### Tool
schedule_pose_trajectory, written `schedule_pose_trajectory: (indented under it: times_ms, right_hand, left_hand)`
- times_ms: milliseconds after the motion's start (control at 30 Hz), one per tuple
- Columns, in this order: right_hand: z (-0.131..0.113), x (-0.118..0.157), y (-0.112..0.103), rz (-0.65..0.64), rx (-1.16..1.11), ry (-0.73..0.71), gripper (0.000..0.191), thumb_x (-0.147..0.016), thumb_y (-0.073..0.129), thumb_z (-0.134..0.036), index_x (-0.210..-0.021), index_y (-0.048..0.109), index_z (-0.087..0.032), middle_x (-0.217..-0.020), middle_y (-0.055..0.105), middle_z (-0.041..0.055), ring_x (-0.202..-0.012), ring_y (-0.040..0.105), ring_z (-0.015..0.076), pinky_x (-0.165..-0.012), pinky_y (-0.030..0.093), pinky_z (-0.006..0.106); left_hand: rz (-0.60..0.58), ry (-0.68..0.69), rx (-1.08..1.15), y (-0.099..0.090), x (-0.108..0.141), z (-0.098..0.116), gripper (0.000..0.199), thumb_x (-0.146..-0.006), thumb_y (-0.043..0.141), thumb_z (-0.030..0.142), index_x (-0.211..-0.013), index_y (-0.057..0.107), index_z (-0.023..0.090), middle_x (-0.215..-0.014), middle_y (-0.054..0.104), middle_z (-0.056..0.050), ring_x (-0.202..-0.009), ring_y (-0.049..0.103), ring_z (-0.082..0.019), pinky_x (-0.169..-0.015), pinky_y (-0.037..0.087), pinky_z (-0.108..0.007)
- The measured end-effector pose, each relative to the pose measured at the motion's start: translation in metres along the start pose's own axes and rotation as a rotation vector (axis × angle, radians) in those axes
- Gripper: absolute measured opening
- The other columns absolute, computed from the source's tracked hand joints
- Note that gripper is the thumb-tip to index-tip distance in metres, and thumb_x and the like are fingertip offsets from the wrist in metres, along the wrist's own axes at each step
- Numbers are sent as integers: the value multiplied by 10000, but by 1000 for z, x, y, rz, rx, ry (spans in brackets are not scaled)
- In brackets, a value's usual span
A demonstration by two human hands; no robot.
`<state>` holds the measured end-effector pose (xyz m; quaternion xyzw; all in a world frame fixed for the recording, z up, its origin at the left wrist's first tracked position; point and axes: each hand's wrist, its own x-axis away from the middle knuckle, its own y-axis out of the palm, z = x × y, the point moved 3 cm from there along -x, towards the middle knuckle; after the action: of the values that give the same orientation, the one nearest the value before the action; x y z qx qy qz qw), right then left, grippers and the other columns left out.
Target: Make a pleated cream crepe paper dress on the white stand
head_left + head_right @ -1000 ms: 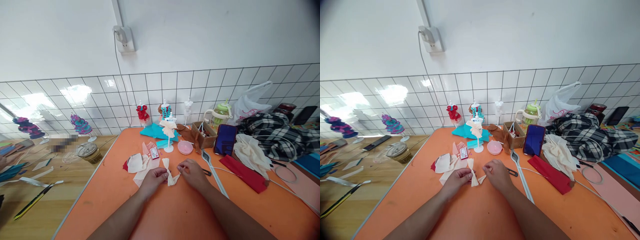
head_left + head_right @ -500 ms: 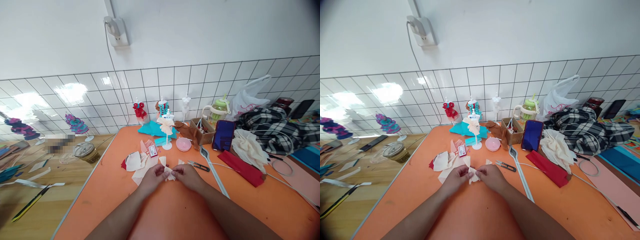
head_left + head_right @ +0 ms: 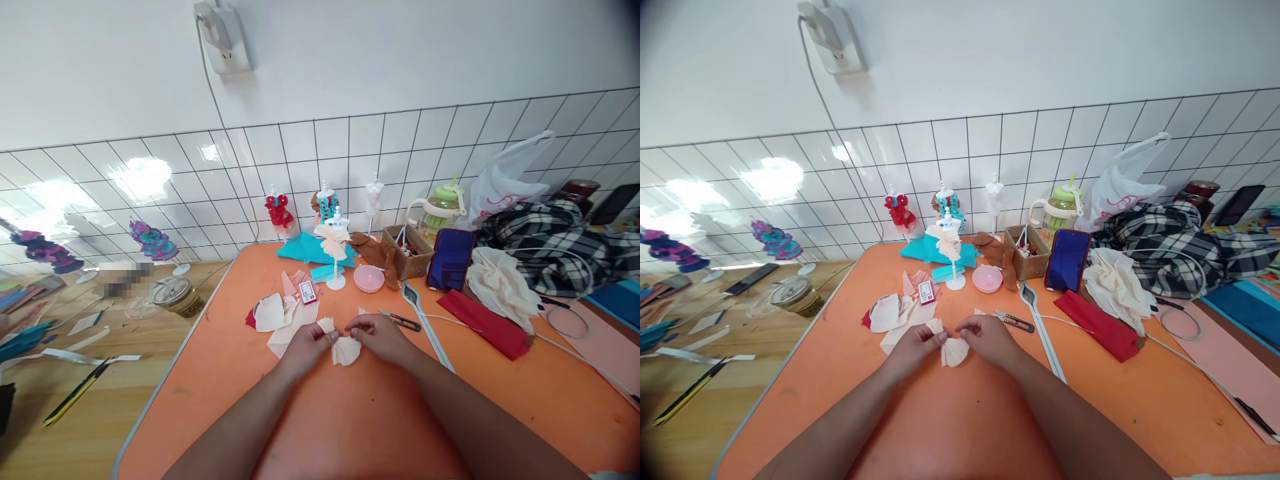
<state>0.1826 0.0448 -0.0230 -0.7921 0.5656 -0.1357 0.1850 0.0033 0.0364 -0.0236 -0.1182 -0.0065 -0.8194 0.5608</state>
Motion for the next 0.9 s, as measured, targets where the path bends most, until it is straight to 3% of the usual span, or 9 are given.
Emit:
schedule_pose_trajectory:
  times_ms: [100,267,567,767,900]
  right_hand:
    - [-4,1,6,83,-96,-18,391,-744,590,-332,-1119,598,-221,-910,655,37,-808,596,170,-671,451,267]
    - [-5,0,24,156,-254,10,138,-704,627,-296,-782,619,-182,-746,619,13,-704,565,149,-631,440,256]
    - [3,-1,31,219,-698,73,250,-739,625,-416,-779,536,-185,-757,572,-7,-715,557,140,-667,449,260]
    - [0,0,31,241,-664,55,280,-731,633,-442,-773,522,-189,-727,562,-13,-684,558,141,-650,451,263]
    - [-4,1,32,244,-570,38,262,-725,648,-417,-760,528,-187,-701,550,-22,-644,541,126,-609,435,245]
  left_hand:
    - [-56,7,-74,4,1,0,370,-738,605,485,-835,695,140,-743,679,-15,-732,605,-186,-671,437,-250]
    - [-80,64,-75,10,3,7,344,-752,589,473,-804,713,156,-743,685,3,-719,610,-179,-668,438,-238]
    - [151,58,27,-3,-1,2,322,-744,624,419,-949,708,185,-955,706,-51,-914,620,-226,-824,463,-314]
    - [212,99,53,-2,-1,7,400,-719,650,417,-1040,650,179,-929,691,-67,-875,624,-202,-794,479,-308]
    - [265,103,-37,-4,0,6,268,-684,675,419,-735,665,156,-666,649,-15,-683,611,-167,-668,484,-271]
